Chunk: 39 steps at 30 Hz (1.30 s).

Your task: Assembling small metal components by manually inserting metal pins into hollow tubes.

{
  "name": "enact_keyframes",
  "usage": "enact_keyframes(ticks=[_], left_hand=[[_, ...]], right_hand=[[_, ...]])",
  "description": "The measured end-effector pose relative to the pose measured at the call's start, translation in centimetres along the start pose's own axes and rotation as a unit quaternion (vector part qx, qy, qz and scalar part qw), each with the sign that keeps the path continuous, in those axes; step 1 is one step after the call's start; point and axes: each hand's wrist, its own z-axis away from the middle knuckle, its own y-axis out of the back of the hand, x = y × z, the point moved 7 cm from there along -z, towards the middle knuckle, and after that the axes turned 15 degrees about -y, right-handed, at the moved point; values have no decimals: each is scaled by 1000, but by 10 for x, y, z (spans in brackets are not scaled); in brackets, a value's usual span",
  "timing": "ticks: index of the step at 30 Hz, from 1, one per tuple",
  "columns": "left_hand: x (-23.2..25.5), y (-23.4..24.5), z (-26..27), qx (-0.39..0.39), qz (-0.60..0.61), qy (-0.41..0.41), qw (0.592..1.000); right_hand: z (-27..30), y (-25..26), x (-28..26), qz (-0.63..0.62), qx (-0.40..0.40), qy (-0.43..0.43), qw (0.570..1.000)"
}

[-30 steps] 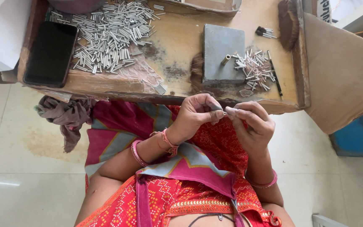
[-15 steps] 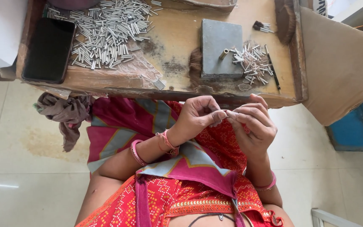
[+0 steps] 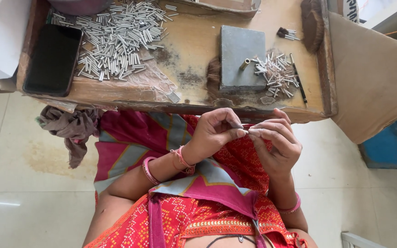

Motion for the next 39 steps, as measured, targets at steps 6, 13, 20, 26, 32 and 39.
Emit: enact_keyframes(ticks=[6, 13, 20, 26, 32, 39], left_hand=[[-11, 6, 3, 4, 41, 23, 999], [-16, 13, 4, 7, 23, 53, 998], [-22, 15, 4, -10, 14, 87, 996], [-38, 29, 4, -8, -10, 112, 994], [-53, 42, 6, 0, -15, 134, 991], [-60, 43, 9, 19, 30, 125, 992]], right_hand=[[1, -9, 8, -34, -19, -23, 999], [4, -19, 22, -86, -39, -67, 993], [1, -21, 29, -83, -40, -54, 994], [1, -30, 45, -84, -65, -74, 992], [1, -41, 59, -109, -79, -125, 983], [-11, -44, 52, -59, -65, -78, 993]])
